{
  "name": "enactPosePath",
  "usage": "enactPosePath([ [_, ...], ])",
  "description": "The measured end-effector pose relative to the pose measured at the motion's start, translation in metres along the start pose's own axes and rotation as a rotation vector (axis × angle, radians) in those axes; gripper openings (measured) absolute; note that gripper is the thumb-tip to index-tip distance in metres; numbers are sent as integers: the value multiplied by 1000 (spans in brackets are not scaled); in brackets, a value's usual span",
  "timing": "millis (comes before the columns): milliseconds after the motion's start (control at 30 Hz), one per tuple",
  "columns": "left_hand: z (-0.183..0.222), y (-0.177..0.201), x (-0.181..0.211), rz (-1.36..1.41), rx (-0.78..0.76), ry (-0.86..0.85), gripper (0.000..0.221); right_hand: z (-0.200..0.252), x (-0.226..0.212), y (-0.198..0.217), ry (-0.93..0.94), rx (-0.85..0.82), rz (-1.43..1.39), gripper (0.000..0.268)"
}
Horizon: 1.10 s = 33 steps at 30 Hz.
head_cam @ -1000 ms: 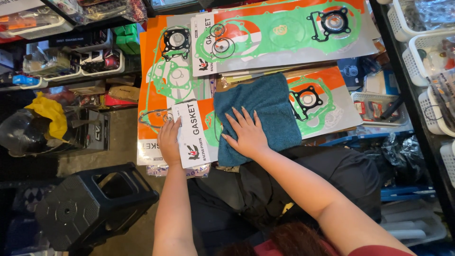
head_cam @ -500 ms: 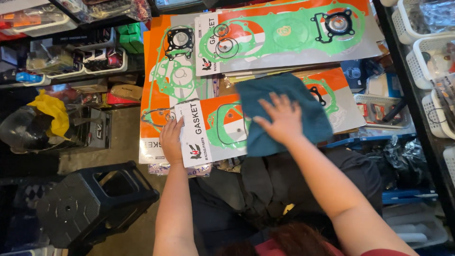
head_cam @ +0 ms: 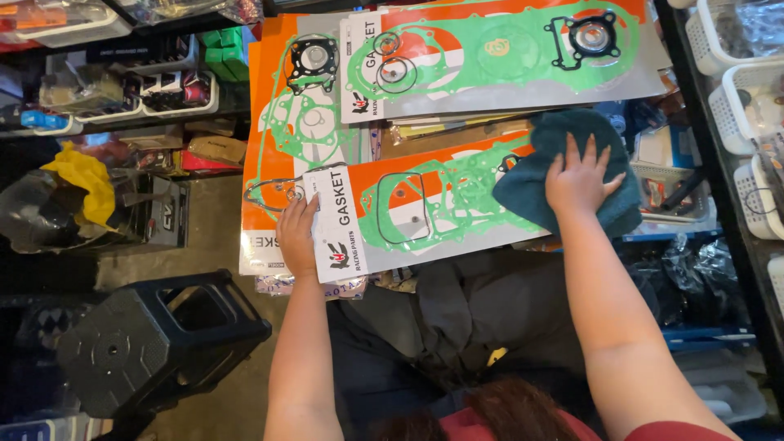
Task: Cleaning and organizing motorcycle engine gaskets using a blue cloth.
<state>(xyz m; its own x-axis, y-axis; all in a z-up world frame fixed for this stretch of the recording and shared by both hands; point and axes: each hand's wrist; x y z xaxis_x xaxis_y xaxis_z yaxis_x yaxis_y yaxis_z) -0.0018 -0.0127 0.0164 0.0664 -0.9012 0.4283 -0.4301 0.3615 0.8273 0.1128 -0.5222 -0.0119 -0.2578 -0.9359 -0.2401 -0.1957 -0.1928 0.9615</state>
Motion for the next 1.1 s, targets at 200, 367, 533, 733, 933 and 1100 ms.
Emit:
enactPosePath([
  [200, 0, 0, 2, -12, -7, 1, 37, 12, -1, -9, 260, 267, 6, 49],
  [367, -1, -1, 1, -28, 14, -22, 37, 39, -43, 20, 327, 86, 4, 56],
  [533, 0, 5, 9, -28, 18, -21, 37, 56, -76, 21, 442, -10, 4, 54],
  [733, 0, 5, 9, -16, 13, -13, 36, 80, -125, 31, 524, -76, 10, 55],
  [933, -1, 8, 10, -8, -2, 6, 36, 109, -185, 36, 637, -151, -69, 54],
  [1100, -2, 18, 20, 4, -14, -21, 37, 122, -214, 18, 656, -172, -226, 53],
])
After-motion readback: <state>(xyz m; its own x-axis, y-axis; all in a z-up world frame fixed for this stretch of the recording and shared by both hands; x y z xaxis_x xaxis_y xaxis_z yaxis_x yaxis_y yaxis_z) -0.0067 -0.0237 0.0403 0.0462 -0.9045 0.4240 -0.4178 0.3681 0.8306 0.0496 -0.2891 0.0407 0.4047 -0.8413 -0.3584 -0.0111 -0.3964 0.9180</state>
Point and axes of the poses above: each hand's wrist, its own z-axis away from the middle knuckle, its own y-axis out of the back of the hand, x = y × z, and after that the axes turned 3 degrees about y, right-handed
